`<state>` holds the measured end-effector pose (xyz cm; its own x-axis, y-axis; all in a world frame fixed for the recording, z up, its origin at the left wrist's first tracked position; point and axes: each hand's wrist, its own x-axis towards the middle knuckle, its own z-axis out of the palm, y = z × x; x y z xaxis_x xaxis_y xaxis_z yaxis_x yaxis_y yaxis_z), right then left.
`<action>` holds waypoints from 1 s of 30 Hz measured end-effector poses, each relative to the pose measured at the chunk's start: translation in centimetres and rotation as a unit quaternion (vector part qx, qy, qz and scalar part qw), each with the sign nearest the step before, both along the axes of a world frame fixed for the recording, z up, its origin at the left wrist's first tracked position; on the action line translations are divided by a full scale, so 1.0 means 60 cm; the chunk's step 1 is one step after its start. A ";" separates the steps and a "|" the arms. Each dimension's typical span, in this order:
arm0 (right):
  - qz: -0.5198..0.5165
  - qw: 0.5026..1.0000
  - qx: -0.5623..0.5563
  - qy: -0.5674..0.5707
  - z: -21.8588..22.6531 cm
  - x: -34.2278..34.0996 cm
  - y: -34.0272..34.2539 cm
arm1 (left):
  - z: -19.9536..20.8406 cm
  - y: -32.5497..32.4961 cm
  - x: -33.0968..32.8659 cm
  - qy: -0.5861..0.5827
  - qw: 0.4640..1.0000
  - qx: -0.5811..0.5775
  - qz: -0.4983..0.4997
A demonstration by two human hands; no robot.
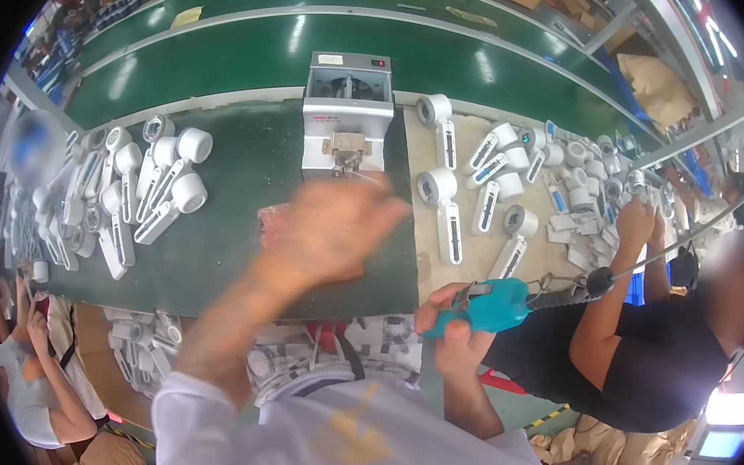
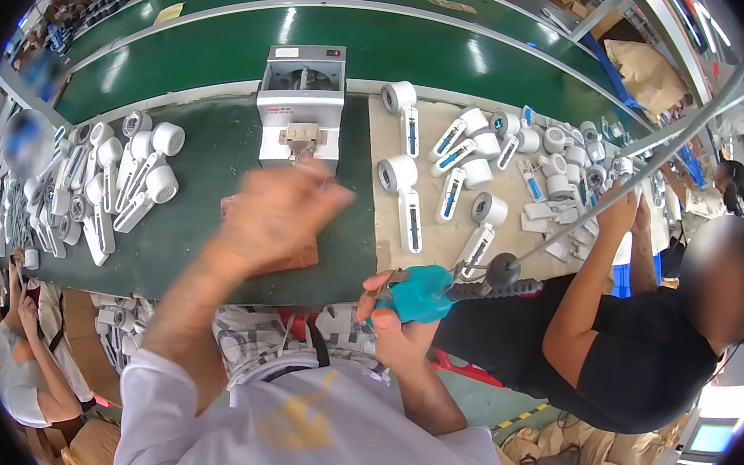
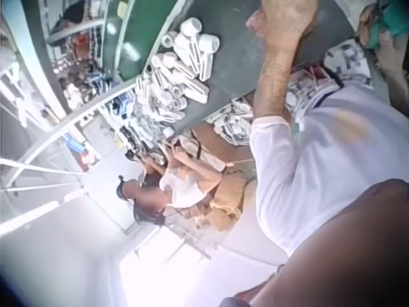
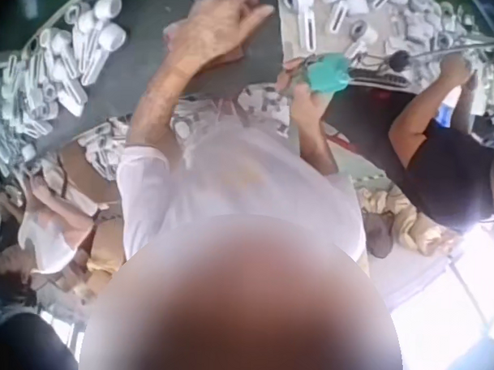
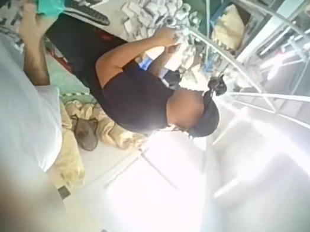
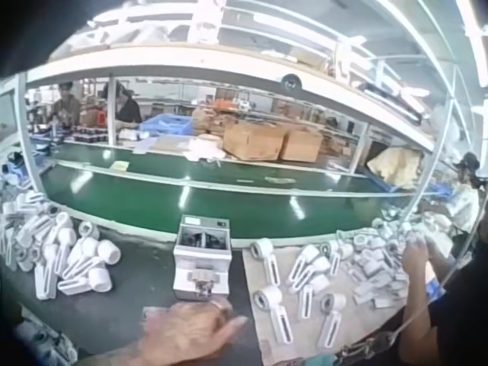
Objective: Assemble electronic components into plastic housings using an electric screwdriver on an assembly line.
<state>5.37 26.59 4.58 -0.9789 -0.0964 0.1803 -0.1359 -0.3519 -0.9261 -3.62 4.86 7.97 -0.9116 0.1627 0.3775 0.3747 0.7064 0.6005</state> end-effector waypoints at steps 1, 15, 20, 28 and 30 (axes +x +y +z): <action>0.002 1.000 0.001 0.001 0.000 0.002 0.003 | -0.035 0.067 -0.008 0.022 0.995 -0.100 0.009; -0.029 0.992 0.126 -0.003 -0.002 0.005 0.074 | -0.080 0.101 0.010 0.082 0.995 -0.063 0.006; -0.012 0.990 0.141 0.024 0.002 -0.042 0.042 | -0.088 -0.002 0.079 0.056 0.998 -0.025 -0.009; 0.029 0.995 0.041 0.086 0.041 -0.099 -0.078 | -0.116 -0.044 0.112 -0.023 0.996 0.080 0.017; 0.070 0.994 -0.014 0.087 0.054 -0.122 -0.104 | -0.117 -0.051 0.113 -0.029 0.994 0.103 0.015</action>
